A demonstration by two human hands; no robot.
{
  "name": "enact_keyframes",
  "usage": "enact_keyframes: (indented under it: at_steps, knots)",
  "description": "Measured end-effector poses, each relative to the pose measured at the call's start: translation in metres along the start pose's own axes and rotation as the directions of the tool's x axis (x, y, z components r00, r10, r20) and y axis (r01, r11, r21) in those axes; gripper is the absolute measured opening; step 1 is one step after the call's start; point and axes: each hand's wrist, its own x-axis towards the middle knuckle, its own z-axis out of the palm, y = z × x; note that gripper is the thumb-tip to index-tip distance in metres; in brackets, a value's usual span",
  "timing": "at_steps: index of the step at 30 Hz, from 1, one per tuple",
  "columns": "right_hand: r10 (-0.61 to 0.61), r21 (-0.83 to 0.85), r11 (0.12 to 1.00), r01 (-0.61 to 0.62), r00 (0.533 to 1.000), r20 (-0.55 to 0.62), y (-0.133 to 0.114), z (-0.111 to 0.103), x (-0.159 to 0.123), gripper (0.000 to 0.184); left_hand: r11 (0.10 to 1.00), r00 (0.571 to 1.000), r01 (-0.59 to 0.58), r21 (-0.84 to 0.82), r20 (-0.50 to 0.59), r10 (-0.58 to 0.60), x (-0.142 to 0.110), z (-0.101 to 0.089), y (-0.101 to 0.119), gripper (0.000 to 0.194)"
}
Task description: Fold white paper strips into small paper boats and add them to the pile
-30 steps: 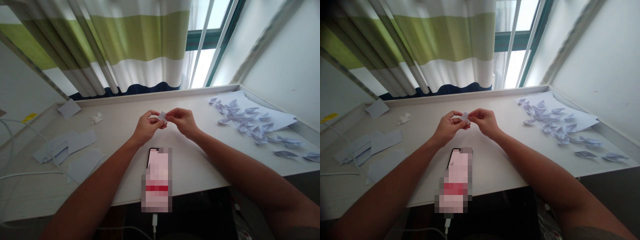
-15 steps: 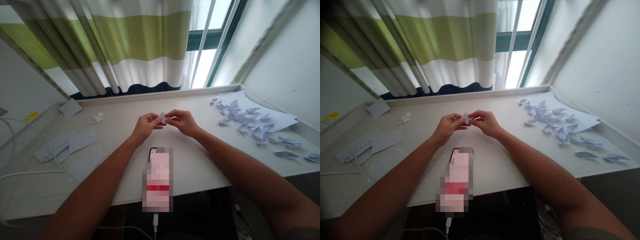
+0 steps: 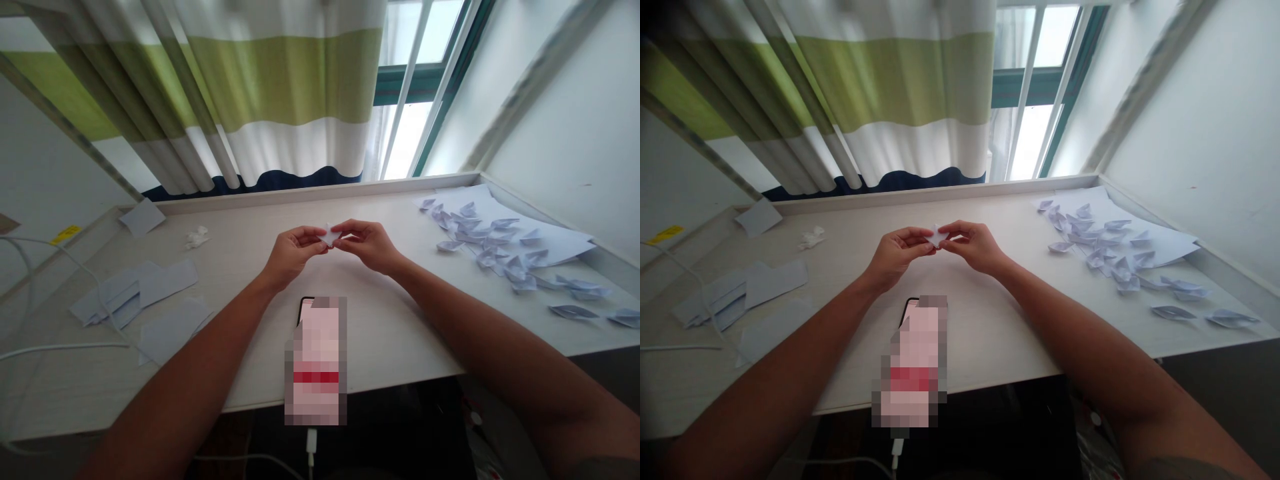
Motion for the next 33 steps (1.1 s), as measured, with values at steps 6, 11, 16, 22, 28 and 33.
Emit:
enact_keyframes:
  at_steps: [6,11,16,22,28,33]
  knots:
    - [0.041,0.074,0.996,-0.04,0.999,-0.017,-0.0008,0.0011,-0.0001,0.044,0.997,0.997,-0.071,0.022,0.025,0.071,0.002,-0.0015,-0.0022,0.045]
    - [0.04,0.073,0.997,-0.037,0.998,-0.046,-0.0017,0.0031,-0.0004,0.044,0.989,0.992,-0.121,0.08,0.029,0.119,0.0024,-0.0004,-0.0029,0.042]
    - [0.017,0.05,0.999,-0.012,0.995,-0.096,0.0011,0.0064,-0.0003,0.047,0.975,0.988,-0.153,0.158,0.033,0.15,0.003,-0.0002,-0.0067,0.034]
    - [-0.049,-0.061,0.997,0.041,0.991,-0.126,0.0062,0.0081,-0.0018,0.046,0.98,0.996,-0.083,0.182,0.026,0.079,0.0016,-0.002,-0.0034,0.029]
    - [-0.127,-0.186,0.976,0.11,0.988,-0.084,0.0066,0.0079,-0.0036,0.037,0.981,0.994,-0.089,0.175,-0.043,0.098,0.0016,-0.001,-0.0012,0.032]
    - [-0.169,-0.183,0.972,0.147,0.979,-0.113,0.0062,0.0095,-0.0039,0.027,0.98,0.986,-0.114,0.161,-0.105,0.132,0.0039,-0.0007,-0.0053,0.042]
